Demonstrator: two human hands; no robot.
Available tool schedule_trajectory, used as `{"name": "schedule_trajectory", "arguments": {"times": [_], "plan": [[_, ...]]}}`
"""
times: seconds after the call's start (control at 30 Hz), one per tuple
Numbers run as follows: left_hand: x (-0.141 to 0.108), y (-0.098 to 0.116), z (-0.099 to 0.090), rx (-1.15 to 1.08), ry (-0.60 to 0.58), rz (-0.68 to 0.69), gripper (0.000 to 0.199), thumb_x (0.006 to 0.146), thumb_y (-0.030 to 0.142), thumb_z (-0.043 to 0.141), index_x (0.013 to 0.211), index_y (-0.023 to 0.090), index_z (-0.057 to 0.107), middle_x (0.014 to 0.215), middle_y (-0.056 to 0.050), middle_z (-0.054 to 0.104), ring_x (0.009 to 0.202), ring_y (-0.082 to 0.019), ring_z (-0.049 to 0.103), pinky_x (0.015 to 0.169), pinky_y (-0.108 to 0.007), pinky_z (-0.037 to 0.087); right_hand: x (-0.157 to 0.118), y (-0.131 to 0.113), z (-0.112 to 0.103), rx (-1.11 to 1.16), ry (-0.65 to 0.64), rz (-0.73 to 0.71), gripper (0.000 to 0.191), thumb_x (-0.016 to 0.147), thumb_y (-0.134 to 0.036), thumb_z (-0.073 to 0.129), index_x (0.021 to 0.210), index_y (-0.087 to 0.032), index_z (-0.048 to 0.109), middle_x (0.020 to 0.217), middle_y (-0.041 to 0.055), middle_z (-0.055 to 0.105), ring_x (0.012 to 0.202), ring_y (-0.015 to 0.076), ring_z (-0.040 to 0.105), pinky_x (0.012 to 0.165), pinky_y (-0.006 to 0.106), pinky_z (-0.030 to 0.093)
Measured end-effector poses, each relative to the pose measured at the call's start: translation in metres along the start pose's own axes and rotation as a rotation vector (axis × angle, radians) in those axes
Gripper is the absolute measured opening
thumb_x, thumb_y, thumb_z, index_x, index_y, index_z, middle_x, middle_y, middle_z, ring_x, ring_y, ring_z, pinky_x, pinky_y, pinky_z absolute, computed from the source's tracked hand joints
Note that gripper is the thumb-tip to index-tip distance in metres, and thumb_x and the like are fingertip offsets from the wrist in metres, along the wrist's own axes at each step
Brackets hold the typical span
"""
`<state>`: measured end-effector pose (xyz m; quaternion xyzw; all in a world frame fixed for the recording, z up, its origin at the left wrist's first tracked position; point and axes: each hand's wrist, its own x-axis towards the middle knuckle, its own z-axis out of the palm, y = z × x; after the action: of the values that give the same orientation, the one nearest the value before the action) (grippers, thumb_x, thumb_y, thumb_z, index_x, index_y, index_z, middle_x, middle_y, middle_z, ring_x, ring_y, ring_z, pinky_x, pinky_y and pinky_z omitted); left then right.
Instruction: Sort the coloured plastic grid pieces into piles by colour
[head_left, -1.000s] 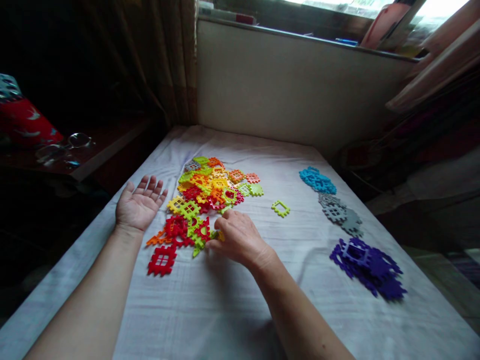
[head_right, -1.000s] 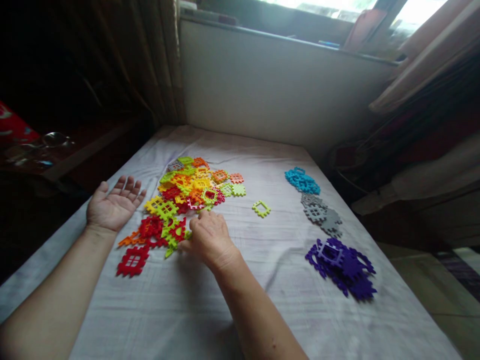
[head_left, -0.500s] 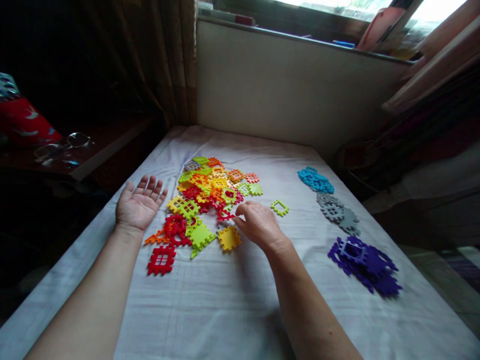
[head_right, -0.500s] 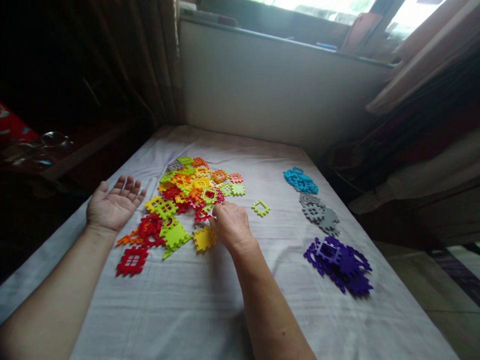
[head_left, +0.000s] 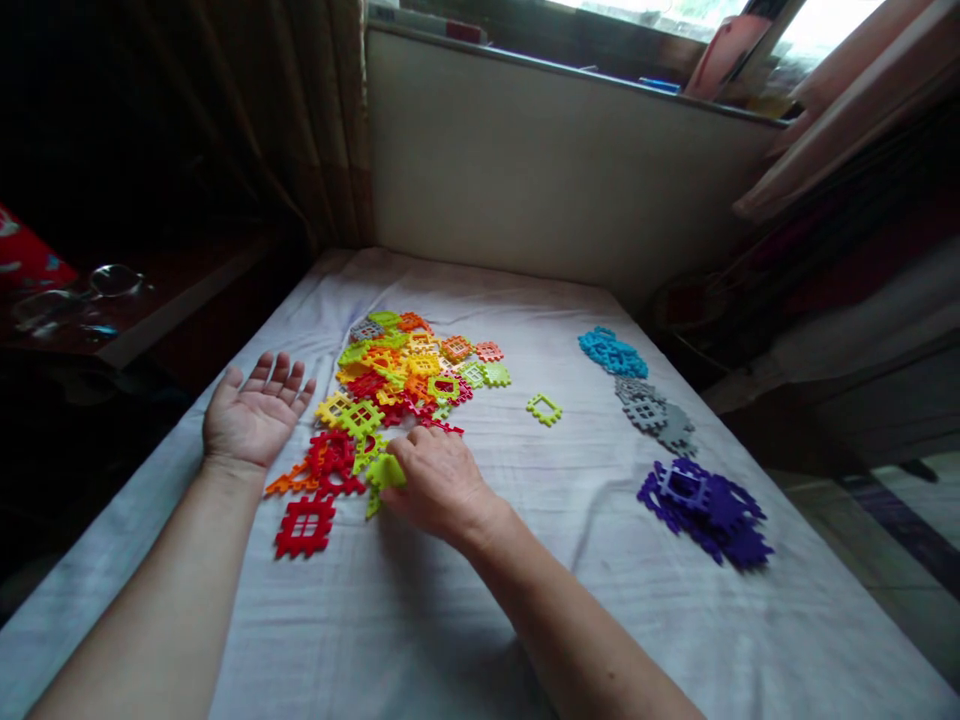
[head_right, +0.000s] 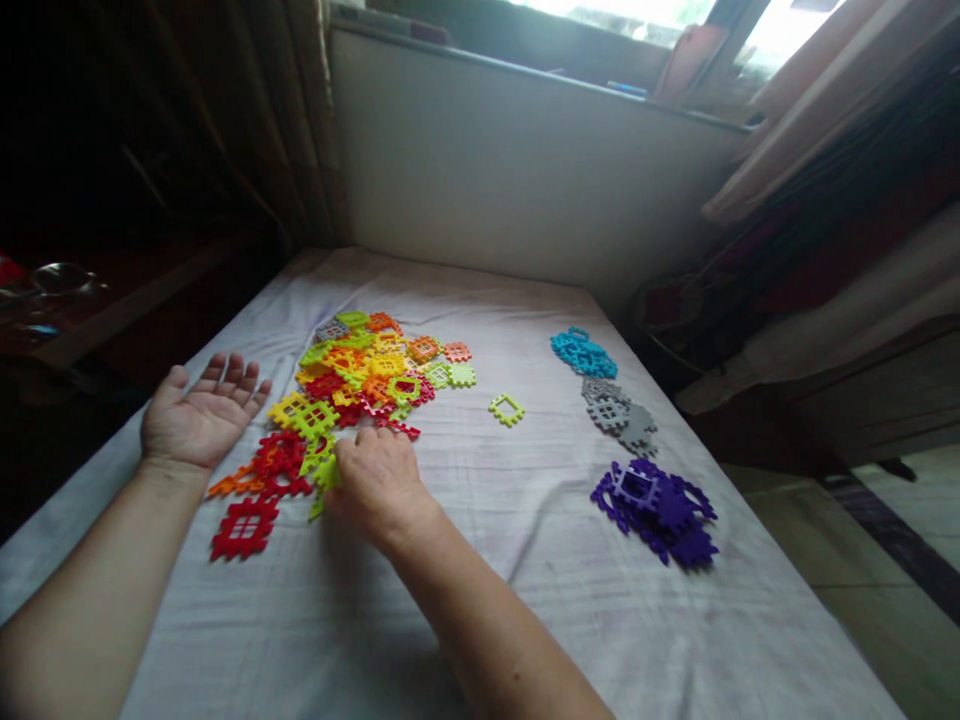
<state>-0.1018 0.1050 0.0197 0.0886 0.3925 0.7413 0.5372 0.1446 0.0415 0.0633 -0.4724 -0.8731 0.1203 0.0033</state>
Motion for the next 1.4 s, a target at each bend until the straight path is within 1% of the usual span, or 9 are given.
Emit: {"name": "schedule_trajectory", "arguments": {"times": [0.1,0.23,0.4,0.57,0.83,1.03,1.1,1.27,1.4], "plan": [[0.000,0.000,0.000,0.003,0.002,0.005,0.033,0.096,0.044,0.039,0.090,0.024,0.065,0.095,-0.004,0.074,0.099,-0.019,0.070,0.088,-0.040,0.057,-0.006,0.028,-0.021,0.067,-0.052,0.051,0.036,0.085,-0.035,0.064,0.119,-0.023,0.066,0.113,0.0088,0.070,0.101,0.0219,0.065,0.083,0.030,0.048],[0.000,0.000,0.003,-0.011,0.023,0.003,0.034,0.097,0.043,0.038,0.091,0.022,0.065,0.093,-0.005,0.074,0.097,-0.020,0.070,0.089,-0.042,0.057,-0.016,0.087,-0.036,0.158,0.054,0.284,0.037,0.084,-0.036,0.066,0.119,-0.023,0.067,0.115,0.0070,0.071,0.104,0.0216,0.066,0.089,0.029,0.047],[-0.002,0.000,0.007,-0.025,0.040,0.002,0.034,0.096,0.041,0.038,0.091,0.020,0.065,0.091,-0.005,0.073,0.095,-0.020,0.070,0.092,-0.043,0.056,-0.032,0.165,-0.027,0.122,0.192,0.754,0.046,0.083,-0.038,0.067,0.125,-0.019,0.066,0.123,0.0122,0.070,0.109,0.0254,0.066,0.091,0.032,0.048],[-0.004,0.000,0.009,-0.004,0.055,0.013,0.035,0.096,0.041,0.037,0.091,0.020,0.065,0.091,-0.005,0.073,0.096,-0.019,0.070,0.094,-0.042,0.056,-0.039,0.193,-0.009,0.122,0.209,0.864,0.049,0.080,-0.040,0.067,0.125,-0.020,0.066,0.116,0.0099,0.072,0.106,0.0242,0.068,0.087,0.030,0.050],[-0.001,-0.001,0.007,-0.009,0.035,0.008,0.035,0.097,0.042,0.037,0.091,0.020,0.064,0.091,-0.004,0.073,0.094,-0.019,0.070,0.087,-0.041,0.058,-0.027,0.149,-0.032,0.085,0.249,0.709,0.035,0.087,-0.036,0.062,0.118,-0.023,0.072,0.123,0.0105,0.069,0.113,0.0253,0.064,0.095,0.033,0.047],[0.000,-0.001,0.003,-0.014,0.014,0.010,0.035,0.096,0.043,0.037,0.093,0.020,0.064,0.093,-0.005,0.073,0.096,-0.019,0.070,0.088,-0.042,0.058,-0.004,0.061,-0.026,0.062,0.023,-0.005,0.024,0.087,-0.031,0.065,0.107,-0.024,0.075,0.107,0.0070,0.073,0.104,0.0215,0.063,0.093,0.031,0.046],[0.000,0.000,0.003,-0.016,0.016,0.007,0.035,0.096,0.043,0.038,0.093,0.020,0.064,0.094,-0.004,0.072,0.096,-0.019,0.070,0.090,-0.042,0.057,0.001,0.037,-0.015,-0.010,-0.038,-0.135,0.023,0.085,-0.029,0.066,0.104,-0.021,0.075,0.105,0.0088,0.072,0.103,0.0232,0.061,0.091,0.033,0.046],[-0.003,0.000,0.006,-0.001,0.025,0.020,0.032,0.095,0.042,0.039,0.092,0.021,0.064,0.094,-0.004,0.072,0.097,-0.019,0.069,0.095,-0.044,0.055,0.004,0.010,0.008,-0.100,-0.019,-0.187,0.022,0.091,-0.023,0.054,0.100,-0.016,0.073,0.104,0.0121,0.068,0.104,0.0251,0.057,0.089,0.036,0.046],[-0.004,0.000,0.006,0.003,0.023,0.019,0.032,0.095,0.041,0.039,0.092,0.021,0.063,0.094,-0.005,0.072,0.097,-0.019,0.069,0.098,-0.045,0.054,0.003,0.016,-0.001,-0.071,-0.033,-0.209,0.019,0.089,-0.027,0.060,0.099,-0.017,0.072,0.106,0.0110,0.069,0.103,0.0248,0.058,0.088,0.036,0.046]]}}
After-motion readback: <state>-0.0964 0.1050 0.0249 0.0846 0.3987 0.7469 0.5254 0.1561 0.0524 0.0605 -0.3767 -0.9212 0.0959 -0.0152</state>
